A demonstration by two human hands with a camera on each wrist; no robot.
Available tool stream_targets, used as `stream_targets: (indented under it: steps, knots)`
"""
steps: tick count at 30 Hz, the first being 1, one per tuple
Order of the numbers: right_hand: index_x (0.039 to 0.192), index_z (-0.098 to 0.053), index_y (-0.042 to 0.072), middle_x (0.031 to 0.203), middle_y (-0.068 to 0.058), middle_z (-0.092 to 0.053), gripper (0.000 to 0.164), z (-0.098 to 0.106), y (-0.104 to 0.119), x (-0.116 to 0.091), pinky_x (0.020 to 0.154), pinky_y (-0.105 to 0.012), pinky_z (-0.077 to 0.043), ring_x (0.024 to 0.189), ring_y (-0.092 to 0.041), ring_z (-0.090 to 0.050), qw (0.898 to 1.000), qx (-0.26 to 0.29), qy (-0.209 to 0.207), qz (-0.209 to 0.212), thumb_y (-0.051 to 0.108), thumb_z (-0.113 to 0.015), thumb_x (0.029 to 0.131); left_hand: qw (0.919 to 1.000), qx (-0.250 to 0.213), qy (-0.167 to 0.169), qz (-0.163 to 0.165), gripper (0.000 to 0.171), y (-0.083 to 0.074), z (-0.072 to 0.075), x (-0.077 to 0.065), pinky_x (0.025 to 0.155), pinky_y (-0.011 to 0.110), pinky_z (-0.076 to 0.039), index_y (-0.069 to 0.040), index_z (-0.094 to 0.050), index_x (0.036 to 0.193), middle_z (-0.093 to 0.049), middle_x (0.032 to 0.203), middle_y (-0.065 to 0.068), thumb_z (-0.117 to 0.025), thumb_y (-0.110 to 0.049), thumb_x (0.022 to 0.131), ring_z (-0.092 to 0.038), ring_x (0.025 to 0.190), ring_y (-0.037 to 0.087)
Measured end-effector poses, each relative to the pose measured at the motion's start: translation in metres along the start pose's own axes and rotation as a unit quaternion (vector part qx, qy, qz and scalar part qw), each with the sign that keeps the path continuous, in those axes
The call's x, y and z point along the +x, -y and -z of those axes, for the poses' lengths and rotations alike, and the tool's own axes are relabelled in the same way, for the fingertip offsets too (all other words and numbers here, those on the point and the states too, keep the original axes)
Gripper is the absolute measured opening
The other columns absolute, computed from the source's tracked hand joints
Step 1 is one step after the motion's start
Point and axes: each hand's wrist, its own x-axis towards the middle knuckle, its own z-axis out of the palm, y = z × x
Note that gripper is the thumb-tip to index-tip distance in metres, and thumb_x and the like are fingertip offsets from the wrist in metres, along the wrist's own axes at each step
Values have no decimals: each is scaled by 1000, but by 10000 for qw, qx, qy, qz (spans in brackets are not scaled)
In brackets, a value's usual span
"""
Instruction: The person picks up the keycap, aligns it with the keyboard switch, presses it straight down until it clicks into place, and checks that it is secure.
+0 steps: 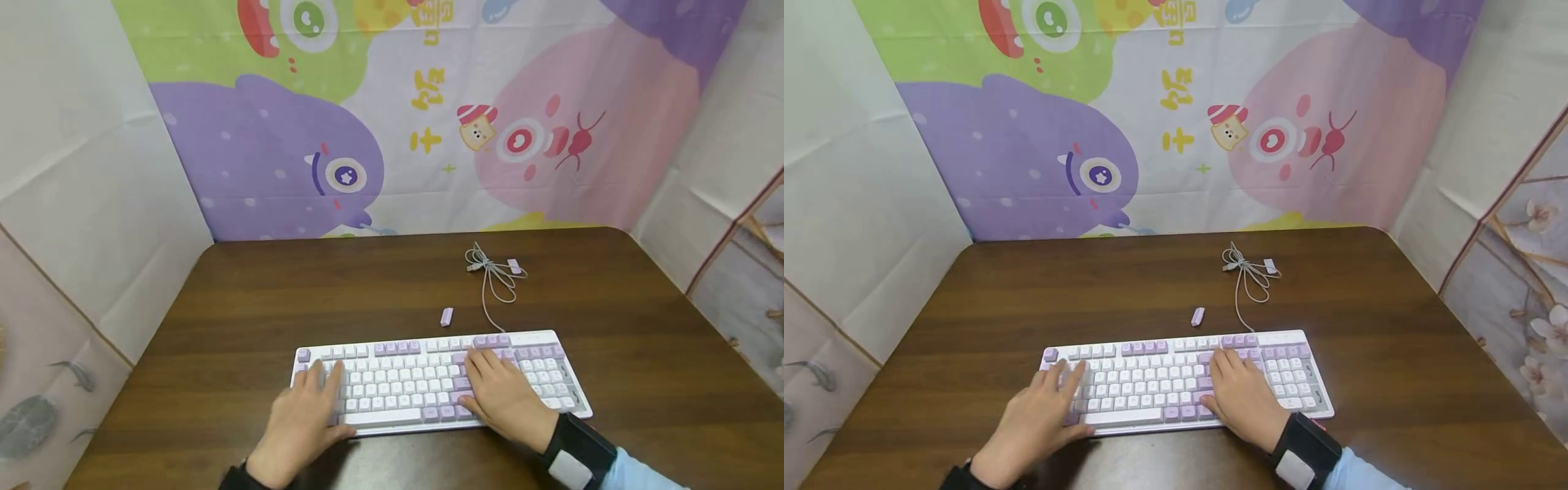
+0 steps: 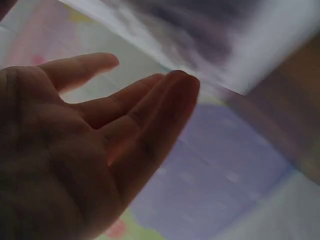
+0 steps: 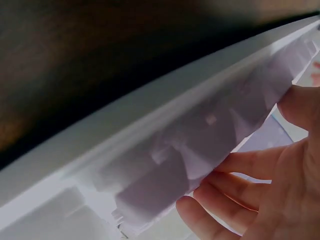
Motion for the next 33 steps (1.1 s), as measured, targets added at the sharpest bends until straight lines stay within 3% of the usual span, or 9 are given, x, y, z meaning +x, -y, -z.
stream_targets:
  steps: [3, 7, 11, 14, 18, 23, 28, 33]
  knots:
    - [112, -58, -3, 113, -13, -58, 55, 1, -1, 1, 75, -37, -50, 104, -25, -54, 9999, -6, 129, 7, 41, -66, 80, 9988, -86, 234, 431, 92, 24, -2, -11, 62, 43, -50, -8, -50, 130, -51, 123, 25, -83, -46, 53, -53, 103, 37]
    - [108, -60, -2, 110, -13, -59, 53, 9, -5, 9, 77, -38, -51, 102, -25, -55, 9991, 126, 395, 128, 43, -65, 80, 9962, -369, 431, 656, 86, 37, -7, -20, 58, 46, -50, -10, -49, 131, -51, 120, 27, -84, -37, 57, -55, 100, 39]
    - [95, -66, 2, 96, -10, -63, 41, 16, -13, 24, 73, -38, -51, 91, -23, -60, 9982, 472, 316, 205, 39, -67, 79, 9970, -466, 136, 604, 82, 38, -12, -22, 56, 45, -49, -11, -51, 129, -55, 112, 23, -85, -30, 57, -58, 92, 36]
    - [89, -70, 5, 83, -6, -64, 28, 20, -22, 39, 64, -34, -50, 77, -20, -61, 9970, 710, 264, 165, 32, -67, 81, 9977, -426, -36, 525, 81, 39, -15, -22, 55, 44, -48, -12, -52, 128, -55, 109, 21, -86, -30, 56, -58, 91, 34]
    - [88, -72, 6, 78, -6, -64, 21, 18, -33, 63, 58, -32, -46, 70, -19, -58, 9977, 574, 323, 133, 25, -66, 83, 9980, -385, -143, 486, 82, 39, -18, -24, 54, 43, -49, -13, -52, 128, -55, 108, 20, -86, -31, 55, -58, 91, 33]
    - [86, -70, 7, 87, -9, -68, 13, 7, -43, 89, 57, -34, -48, 73, -24, -62, 9987, 227, 304, 334, 18, -68, 81, 9976, -425, -181, 519, 82, 41, -18, -27, 55, 43, -49, -13, -51, 130, -54, 111, 19, -85, -31, 57, -56, 97, 33]
    - [101, -70, 5, 114, -13, -67, 21, -10, -49, 102, 67, -40, -49, 92, -31, -65, 9953, 65, 851, 461, 17, -62, 85, 9969, -511, -74, 592, 82, 39, -18, -27, 54, 43, -48, -12, -50, 131, -53, 113, 19, -84, -30, 59, -55, 98, 32]
    - [105, -70, 7, 114, -10, -67, 24, -20, -54, 112, 66, -36, -47, 92, -26, -65, 9926, -171, 1061, 569, 14, -62, 84, 9965, -535, 57, 634, 82, 39, -18, -27, 52, 42, -47, -12, -48, 132, -52, 114, 20, -83, -30, 60, -54, 96, 32]
